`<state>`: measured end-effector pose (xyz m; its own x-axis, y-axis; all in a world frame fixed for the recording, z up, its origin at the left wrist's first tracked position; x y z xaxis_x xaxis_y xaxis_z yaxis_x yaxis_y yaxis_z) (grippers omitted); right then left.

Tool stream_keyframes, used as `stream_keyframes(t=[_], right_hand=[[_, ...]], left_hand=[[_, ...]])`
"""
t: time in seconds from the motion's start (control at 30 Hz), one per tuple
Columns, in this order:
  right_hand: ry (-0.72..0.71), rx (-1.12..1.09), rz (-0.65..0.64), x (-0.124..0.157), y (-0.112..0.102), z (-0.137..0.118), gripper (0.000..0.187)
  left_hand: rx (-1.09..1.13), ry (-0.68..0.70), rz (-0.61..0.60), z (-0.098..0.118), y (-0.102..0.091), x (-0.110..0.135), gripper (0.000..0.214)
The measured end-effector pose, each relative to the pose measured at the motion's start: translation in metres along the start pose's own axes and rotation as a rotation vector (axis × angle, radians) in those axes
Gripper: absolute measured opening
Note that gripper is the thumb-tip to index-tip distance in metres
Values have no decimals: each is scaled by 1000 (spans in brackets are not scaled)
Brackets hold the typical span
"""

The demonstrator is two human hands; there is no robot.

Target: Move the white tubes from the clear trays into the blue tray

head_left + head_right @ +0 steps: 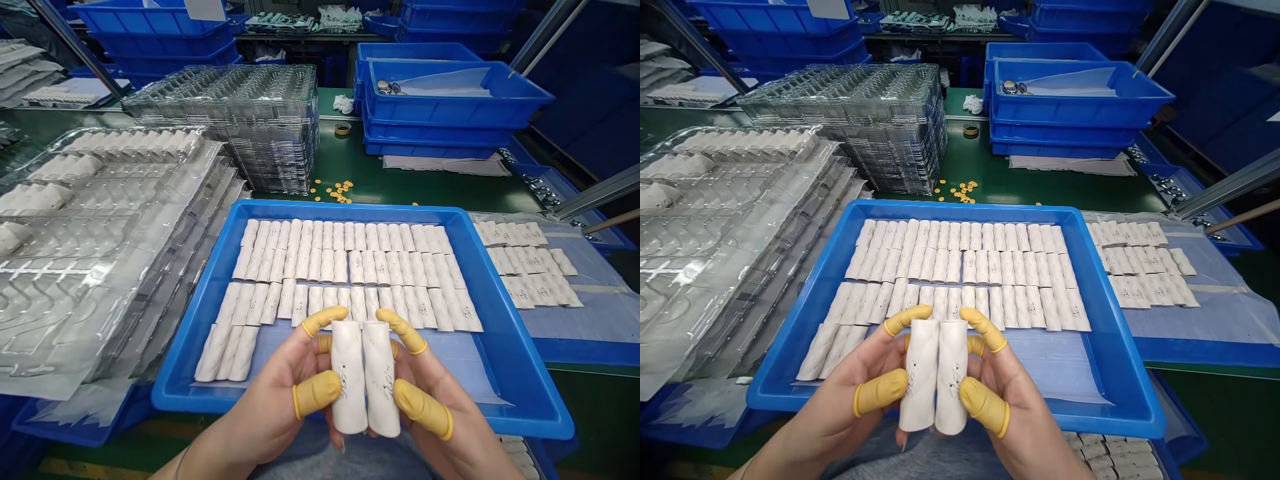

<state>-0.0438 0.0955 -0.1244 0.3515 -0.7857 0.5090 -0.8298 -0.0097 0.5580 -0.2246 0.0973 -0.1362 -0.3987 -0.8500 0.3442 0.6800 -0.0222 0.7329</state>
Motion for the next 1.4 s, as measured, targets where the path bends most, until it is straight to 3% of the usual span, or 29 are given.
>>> stream_keyframes(t=[0.27, 0.47, 0.73, 0.9, 1.1, 1.4], right_hand=[[-36, -8, 44, 2, -3, 1, 55], [-111, 68, -16, 1, -4, 1, 54], [-96, 87, 2, 3, -4, -1, 55], [-99, 85, 12, 4, -6, -2, 55], [-161, 107, -31, 3, -7, 0, 52], [-67, 61, 9, 1, -5, 3, 60]], left_hand=[[-7, -5, 7, 2, -1, 2, 46], [-107, 55, 41, 0, -3, 4, 49], [-95, 68, 99, -1, -3, 5, 48], [-68, 63, 69, -1, -3, 7, 43], [-116, 72, 74, -1, 1, 6, 55], [-72, 35, 24, 0, 3, 4, 53]])
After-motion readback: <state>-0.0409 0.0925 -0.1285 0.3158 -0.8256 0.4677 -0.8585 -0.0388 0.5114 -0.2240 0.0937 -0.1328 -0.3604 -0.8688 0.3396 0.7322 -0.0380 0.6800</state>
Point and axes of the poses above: each hand's wrist, its own x-axis away from the middle knuckle, its own y-axis out of the palm, z = x × y, the point moved 1 cm from there along -x, towards the middle knuckle, and after that the axes turned 10 degrees about z, right-handed, at the moved point
